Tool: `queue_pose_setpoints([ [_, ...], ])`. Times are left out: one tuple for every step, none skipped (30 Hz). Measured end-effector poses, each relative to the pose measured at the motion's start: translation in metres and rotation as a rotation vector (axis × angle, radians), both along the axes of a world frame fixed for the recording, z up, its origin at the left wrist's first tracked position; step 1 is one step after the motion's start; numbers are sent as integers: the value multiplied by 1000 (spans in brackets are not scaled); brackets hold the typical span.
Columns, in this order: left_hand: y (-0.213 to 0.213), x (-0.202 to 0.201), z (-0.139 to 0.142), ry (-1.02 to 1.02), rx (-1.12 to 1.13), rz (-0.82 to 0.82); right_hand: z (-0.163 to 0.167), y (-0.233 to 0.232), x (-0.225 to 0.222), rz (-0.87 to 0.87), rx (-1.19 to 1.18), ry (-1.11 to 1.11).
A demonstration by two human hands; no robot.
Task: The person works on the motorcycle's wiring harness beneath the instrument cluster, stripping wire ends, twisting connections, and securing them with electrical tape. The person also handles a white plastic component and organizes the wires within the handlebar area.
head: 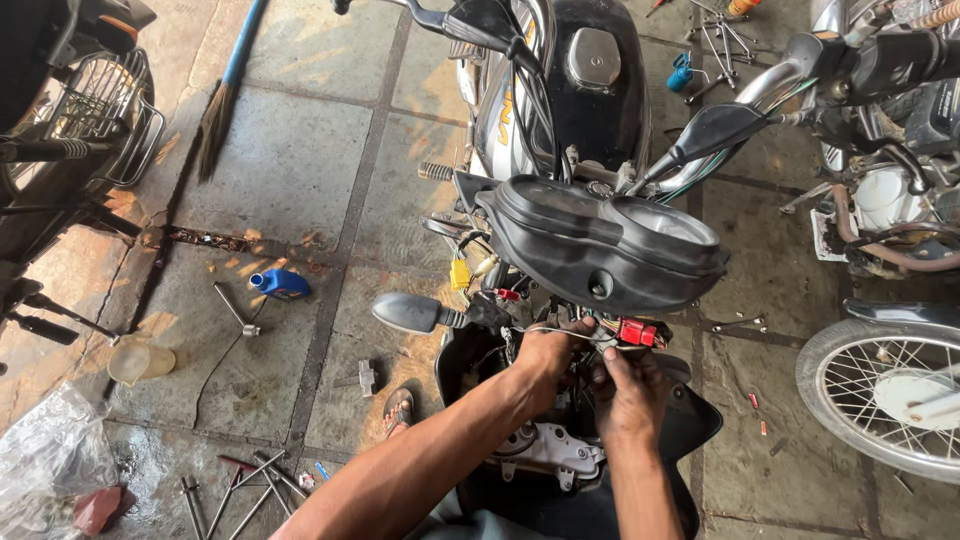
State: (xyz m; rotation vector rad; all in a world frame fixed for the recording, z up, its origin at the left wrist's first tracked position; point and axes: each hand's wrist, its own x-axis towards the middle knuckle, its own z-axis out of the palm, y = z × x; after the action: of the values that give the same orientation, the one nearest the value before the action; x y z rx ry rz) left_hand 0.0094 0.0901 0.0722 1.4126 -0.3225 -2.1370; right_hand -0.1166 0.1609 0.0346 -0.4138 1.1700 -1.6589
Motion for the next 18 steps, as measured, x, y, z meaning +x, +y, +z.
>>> queue_pose_setpoints([
  [-1,0,-2,23,0,-1,-1,-1,3,-19,4,0],
  [0,1,-3,51,4,-3,0,-1,5,-4,11,-14],
  [-1,1,-5,80,5,-3,0,-2,6,12,15,-26],
  [-2,2,-7,93,11,-2,1,-3,8,30,19,-44],
  [-1,3,-8,106,24,-1,3,-3,9,58,26,-57],
  [-2,4,-9,121,32,-1,6,-5,10,87,30,-67],
  [-4,6,-10,125,52,-21,9,-7,10,117,30,-78],
  [-4,9,-10,128,75,-42,12,-8,11,176,47,-80],
  [-6,10,-10,135,94,-64,16,-11,11,235,60,-78],
  [-8,11,-9,150,82,-67,20,-14,12,295,74,-80],
  [-10,13,-9,164,73,-68,23,-16,13,310,48,-69],
  [-12,15,-9,179,63,-68,27,-20,14,326,22,-56],
  [-15,18,-8,172,52,-81,28,-24,16,346,-4,-45],
  [-17,21,-8,161,42,-94,29,-28,20,350,-44,-27],
  [-19,23,-8,152,34,-110,30,-31,21,352,-82,-6],
  [-22,25,-8,156,52,-106,30,-34,22,355,-121,17],
  [-24,27,-9,157,71,-100,28,-38,26,329,-153,21],
  [-26,28,-9,159,93,-95,26,-40,29,302,-181,25],
])
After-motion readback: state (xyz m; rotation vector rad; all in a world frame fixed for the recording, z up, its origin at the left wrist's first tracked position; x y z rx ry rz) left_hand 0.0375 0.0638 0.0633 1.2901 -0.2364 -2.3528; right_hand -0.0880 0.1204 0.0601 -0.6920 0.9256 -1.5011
